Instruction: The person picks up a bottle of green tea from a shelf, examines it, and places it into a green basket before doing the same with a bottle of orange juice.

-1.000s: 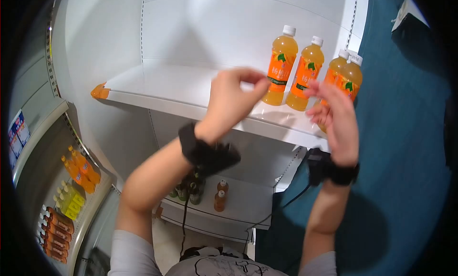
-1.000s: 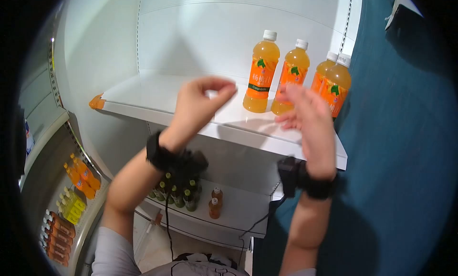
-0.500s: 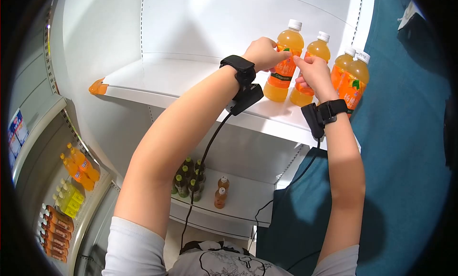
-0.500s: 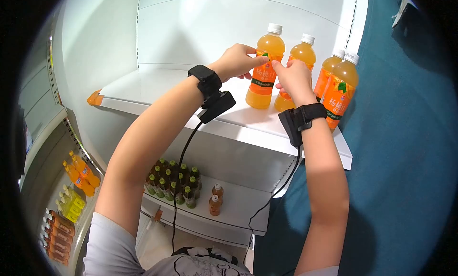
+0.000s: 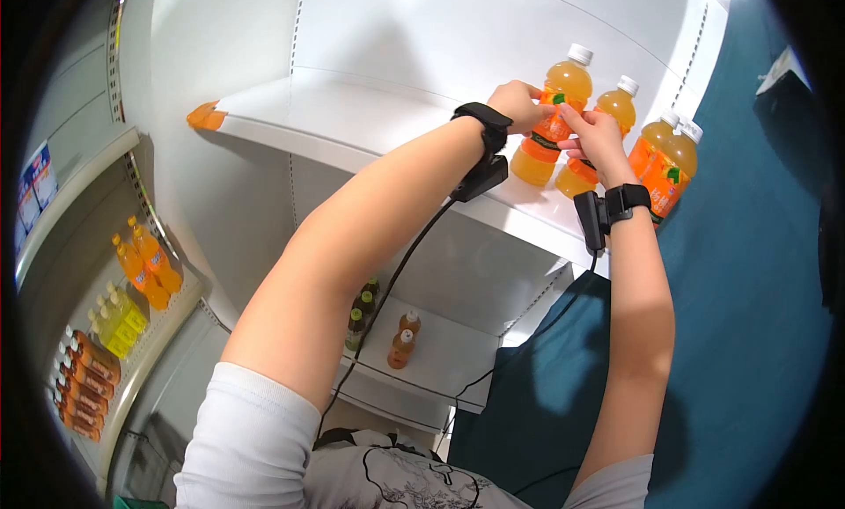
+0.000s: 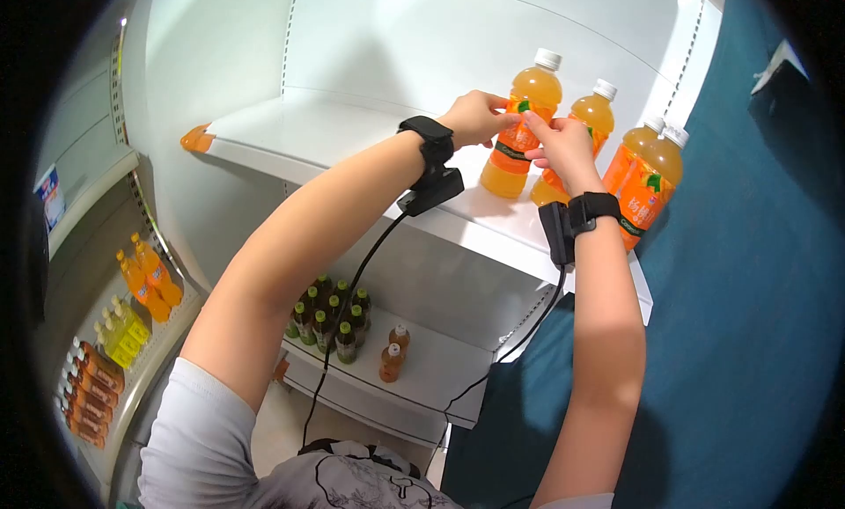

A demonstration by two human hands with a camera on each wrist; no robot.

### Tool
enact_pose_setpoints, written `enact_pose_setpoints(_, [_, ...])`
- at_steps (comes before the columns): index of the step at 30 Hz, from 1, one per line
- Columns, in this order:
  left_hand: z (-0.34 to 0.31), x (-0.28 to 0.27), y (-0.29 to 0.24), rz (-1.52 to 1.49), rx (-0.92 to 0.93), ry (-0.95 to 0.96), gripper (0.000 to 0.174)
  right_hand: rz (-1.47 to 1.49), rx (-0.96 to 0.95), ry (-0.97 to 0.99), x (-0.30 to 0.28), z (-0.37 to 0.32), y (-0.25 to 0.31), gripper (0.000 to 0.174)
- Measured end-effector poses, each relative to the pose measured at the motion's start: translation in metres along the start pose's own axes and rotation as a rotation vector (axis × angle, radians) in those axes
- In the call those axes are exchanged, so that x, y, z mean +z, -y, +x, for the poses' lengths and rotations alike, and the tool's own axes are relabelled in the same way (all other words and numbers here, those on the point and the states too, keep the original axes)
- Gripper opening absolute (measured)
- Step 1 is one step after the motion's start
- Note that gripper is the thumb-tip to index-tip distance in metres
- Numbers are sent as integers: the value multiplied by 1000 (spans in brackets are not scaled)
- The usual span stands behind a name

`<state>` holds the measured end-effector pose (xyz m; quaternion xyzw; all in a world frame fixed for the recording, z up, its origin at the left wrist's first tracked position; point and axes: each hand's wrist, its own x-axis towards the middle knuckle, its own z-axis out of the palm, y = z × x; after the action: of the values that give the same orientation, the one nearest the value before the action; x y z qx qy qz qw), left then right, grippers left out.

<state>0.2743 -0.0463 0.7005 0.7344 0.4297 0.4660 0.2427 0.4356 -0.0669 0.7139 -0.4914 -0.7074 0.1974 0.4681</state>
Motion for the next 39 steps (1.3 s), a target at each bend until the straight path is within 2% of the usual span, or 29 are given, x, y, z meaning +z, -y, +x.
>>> enact_pose_setpoints(2, [-8,2,-1,-26,34,-68,46,65,-68,-34,4,-10,2,39])
enact_pose_setpoints(3, [-10,0,0,-25,27,-68,46,68,-65,-28,5,-13,4,39])
enact_pose_setpoints(5, [-12,0,1,16,147,-131,43,36,-104,-30,3,-21,8,39])
enact_pose_setpoints(9, [-26,-14,-19,107,249,-195,39,76,-163,-80,-1,-35,26,40])
enact_pose_setpoints(13, [-61,-32,-45,196,301,-238,40,75,-225,-124,-1,-54,48,44])
enact_pose_setpoints(15, [-85,-41,-51,321,447,-353,40,59,-300,-115,-8,-77,68,51])
enact_pose_setpoints(17, [-117,-49,-54,290,473,-331,35,29,-340,-108,-3,-105,79,53])
enact_pose_setpoints(19, [-167,-56,-67,68,383,-184,32,-77,-314,-118,5,-132,83,49])
enact_pose_setpoints(21, [-207,-66,-67,73,351,-59,31,-130,-330,-48,4,-143,66,48])
enact_pose_setpoints(22, [-220,-54,-77,59,211,-158,33,-176,-290,-84,26,-162,76,43])
enact_pose_setpoints(23, [-229,-42,-82,59,75,-252,34,-162,-226,-56,33,-177,62,43])
enact_pose_setpoints(24, [-234,-44,-44,6,395,-204,36,-147,-196,-14,38,-190,51,43])
enact_pose_setpoints(25, [-247,-44,-43,87,297,-192,36,-133,-192,14,43,-199,44,43])
enact_pose_setpoints(27, [-273,-47,-24,143,272,-109,38,-110,-199,72,49,-218,35,45])
enact_pose_setpoints(28, [-285,-39,9,240,274,-229,31,65,-330,131,68,-237,37,42])
enact_pose_setpoints(29, [-296,-25,13,195,248,-283,32,174,-172,160,78,-252,34,37])
enact_pose_setpoints(31, [-315,-14,32,345,188,-224,37,116,-133,208,94,-270,11,34])
enact_pose_setpoints(32, [-323,-5,48,325,141,-197,50,216,-87,201,109,-276,-11,35])
enact_pose_setpoints(33, [-330,8,75,227,210,-236,49,316,-50,193,124,-282,-35,36])
enact_pose_setpoints(35, [-350,25,99,277,91,-165,50,111,4,237,138,-297,-65,40])
enact_pose_setpoints(37, [-364,43,131,232,21,-137,48,32,6,308,148,-306,-89,41])
enact_pose_setpoints(39, [-379,55,150,283,-74,-32,45,-47,50,353,158,-315,-101,40])
